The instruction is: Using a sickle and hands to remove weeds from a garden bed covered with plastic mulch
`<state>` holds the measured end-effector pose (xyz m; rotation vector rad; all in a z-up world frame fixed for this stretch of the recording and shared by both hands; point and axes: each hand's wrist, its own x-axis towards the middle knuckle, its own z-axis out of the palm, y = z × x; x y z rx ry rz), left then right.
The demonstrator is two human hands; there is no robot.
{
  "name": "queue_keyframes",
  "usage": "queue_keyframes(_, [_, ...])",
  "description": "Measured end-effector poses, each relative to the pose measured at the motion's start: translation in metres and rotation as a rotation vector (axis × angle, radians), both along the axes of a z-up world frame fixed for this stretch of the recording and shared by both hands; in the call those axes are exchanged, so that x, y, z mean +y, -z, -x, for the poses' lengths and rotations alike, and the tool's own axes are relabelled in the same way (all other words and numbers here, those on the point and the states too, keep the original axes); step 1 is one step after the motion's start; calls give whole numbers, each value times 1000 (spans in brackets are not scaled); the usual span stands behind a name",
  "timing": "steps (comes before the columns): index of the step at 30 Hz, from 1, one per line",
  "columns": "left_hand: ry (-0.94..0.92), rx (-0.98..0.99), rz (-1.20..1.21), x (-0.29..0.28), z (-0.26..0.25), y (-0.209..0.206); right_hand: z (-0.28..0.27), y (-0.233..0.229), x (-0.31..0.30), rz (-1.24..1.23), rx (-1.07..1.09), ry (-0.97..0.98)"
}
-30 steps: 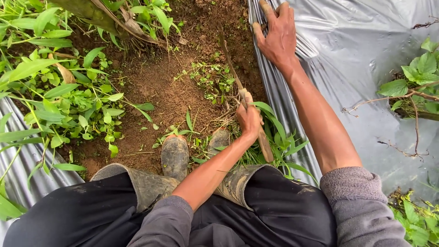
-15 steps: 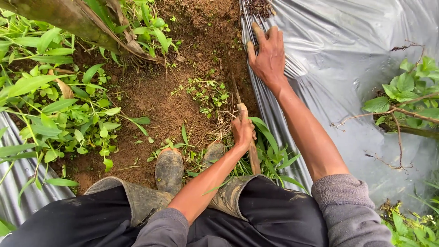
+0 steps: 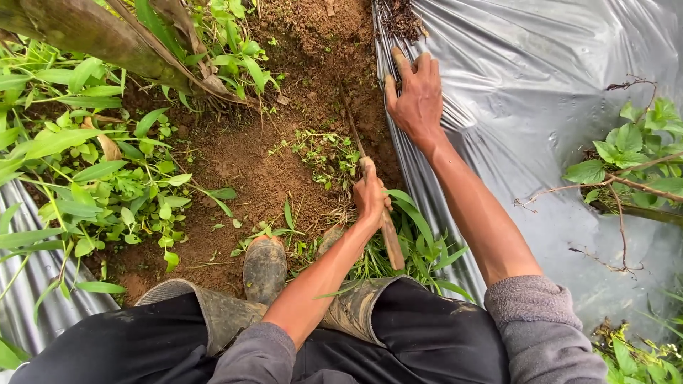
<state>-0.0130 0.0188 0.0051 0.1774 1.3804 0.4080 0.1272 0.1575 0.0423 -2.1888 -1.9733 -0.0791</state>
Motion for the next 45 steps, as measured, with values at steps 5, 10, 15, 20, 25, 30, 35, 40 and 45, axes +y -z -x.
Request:
queue_keyframes(5, [-57,-257,-365,34,-14,-30,-2,0,0,11,-41,-8])
queue_keyframes(10, [-31,-269,-188,34,-18,-4,-2,1,0,-16,-47,-16])
queue_keyframes(15, [-124,-168,51,6,-14,-27,-2,6,-2,-48,-165,-15])
queue_keyframes(20, [-196,-101,74,-18,-11,-5,8,5,3,-131,-344,-181])
queue_keyframes(25, [-217,-49,50,-17,-10,-7,25,-1,15,156,-242,-249])
queue_keyframes(30, [-304,-80,7,-5,4,-17,16,18,36,278,49,-102])
queue_keyframes(35, [-289,-43,-4,3,14,-23,25,16,52,1,-246,-293])
queue_keyframes(40, [-199,58,-149,9,28,-29,37,62,48,233,-305,-235])
queue_keyframes(45, [-17,190,-361,24,36,-28,36,88,41,166,-557,-300])
